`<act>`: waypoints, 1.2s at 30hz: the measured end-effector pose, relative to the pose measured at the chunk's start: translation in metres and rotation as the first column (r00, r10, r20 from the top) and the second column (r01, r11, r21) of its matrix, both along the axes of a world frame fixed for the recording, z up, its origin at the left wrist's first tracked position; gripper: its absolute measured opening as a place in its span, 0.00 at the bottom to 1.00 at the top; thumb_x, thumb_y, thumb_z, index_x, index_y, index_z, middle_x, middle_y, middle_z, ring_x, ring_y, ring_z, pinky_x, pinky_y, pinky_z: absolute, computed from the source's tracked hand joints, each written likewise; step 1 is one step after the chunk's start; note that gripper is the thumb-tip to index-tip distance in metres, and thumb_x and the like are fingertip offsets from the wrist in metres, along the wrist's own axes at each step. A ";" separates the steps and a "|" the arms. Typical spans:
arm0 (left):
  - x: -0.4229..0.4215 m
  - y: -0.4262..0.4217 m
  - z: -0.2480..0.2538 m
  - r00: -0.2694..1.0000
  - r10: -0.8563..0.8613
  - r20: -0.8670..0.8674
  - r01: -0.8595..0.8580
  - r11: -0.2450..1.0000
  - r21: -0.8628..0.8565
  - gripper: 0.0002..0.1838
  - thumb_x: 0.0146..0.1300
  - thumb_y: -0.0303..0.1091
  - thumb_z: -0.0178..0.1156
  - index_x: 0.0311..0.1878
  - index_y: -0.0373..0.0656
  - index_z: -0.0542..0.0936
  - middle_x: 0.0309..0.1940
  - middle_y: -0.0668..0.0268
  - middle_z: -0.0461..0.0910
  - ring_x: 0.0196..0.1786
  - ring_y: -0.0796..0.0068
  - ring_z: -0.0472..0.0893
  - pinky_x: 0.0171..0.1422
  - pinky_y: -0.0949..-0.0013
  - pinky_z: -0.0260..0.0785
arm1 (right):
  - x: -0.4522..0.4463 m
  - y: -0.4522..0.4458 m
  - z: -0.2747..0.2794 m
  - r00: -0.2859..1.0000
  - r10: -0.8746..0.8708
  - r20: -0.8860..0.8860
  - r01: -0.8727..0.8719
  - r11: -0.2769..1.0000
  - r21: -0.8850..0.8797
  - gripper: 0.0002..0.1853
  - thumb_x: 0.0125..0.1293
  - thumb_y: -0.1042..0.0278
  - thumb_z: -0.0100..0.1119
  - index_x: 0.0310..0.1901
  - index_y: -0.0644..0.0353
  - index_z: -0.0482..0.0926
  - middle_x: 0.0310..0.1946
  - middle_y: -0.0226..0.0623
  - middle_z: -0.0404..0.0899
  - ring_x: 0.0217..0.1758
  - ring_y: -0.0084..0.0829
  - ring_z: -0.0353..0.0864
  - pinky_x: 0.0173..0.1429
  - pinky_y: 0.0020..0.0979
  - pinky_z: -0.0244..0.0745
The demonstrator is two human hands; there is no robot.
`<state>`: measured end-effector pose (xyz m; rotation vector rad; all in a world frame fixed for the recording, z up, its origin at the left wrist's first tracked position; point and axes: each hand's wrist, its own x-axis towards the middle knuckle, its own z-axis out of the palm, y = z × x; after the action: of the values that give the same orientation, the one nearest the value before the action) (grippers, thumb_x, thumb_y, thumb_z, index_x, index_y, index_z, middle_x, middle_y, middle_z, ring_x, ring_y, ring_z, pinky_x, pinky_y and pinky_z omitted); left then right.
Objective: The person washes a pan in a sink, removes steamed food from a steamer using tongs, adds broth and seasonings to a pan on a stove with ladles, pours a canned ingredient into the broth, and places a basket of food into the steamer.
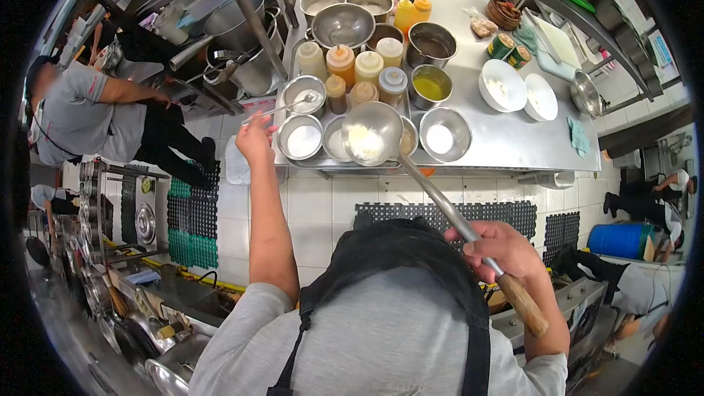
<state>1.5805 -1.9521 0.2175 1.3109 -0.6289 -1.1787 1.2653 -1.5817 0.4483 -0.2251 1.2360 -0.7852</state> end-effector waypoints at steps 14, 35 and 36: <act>-0.009 0.018 0.022 0.851 -0.074 0.521 0.299 0.882 -0.364 0.14 0.73 0.36 0.62 0.46 0.32 0.87 0.28 0.63 0.85 0.23 0.80 0.81 0.26 0.73 0.73 | 0.022 -0.046 -0.022 0.993 0.074 0.096 -0.069 0.996 -0.057 0.21 0.68 0.75 0.57 0.61 0.72 0.74 0.24 0.26 0.73 0.15 0.17 0.71 0.19 0.20 0.66; 0.028 0.028 0.050 0.984 -0.111 -0.140 0.101 0.992 -0.071 0.14 0.71 0.34 0.64 0.53 0.34 0.82 0.37 0.60 0.87 0.25 0.76 0.84 0.22 0.80 0.60 | 0.010 -0.003 -0.020 1.000 0.014 0.010 -0.013 1.000 -0.028 0.22 0.68 0.74 0.58 0.62 0.72 0.74 0.22 0.27 0.73 0.14 0.18 0.71 0.17 0.21 0.64; 0.029 0.040 0.067 0.981 -0.127 -0.148 0.111 0.988 -0.108 0.14 0.72 0.34 0.64 0.53 0.34 0.83 0.37 0.60 0.87 0.26 0.77 0.84 0.22 0.80 0.60 | 0.011 -0.008 -0.023 0.999 0.030 0.020 -0.029 0.999 -0.044 0.22 0.68 0.73 0.58 0.63 0.72 0.74 0.22 0.26 0.73 0.14 0.18 0.71 0.18 0.21 0.64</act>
<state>1.6091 -1.9122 0.2841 1.0989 -0.6517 -1.3162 1.2760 -1.5896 0.4251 -0.2690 1.1943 -0.7879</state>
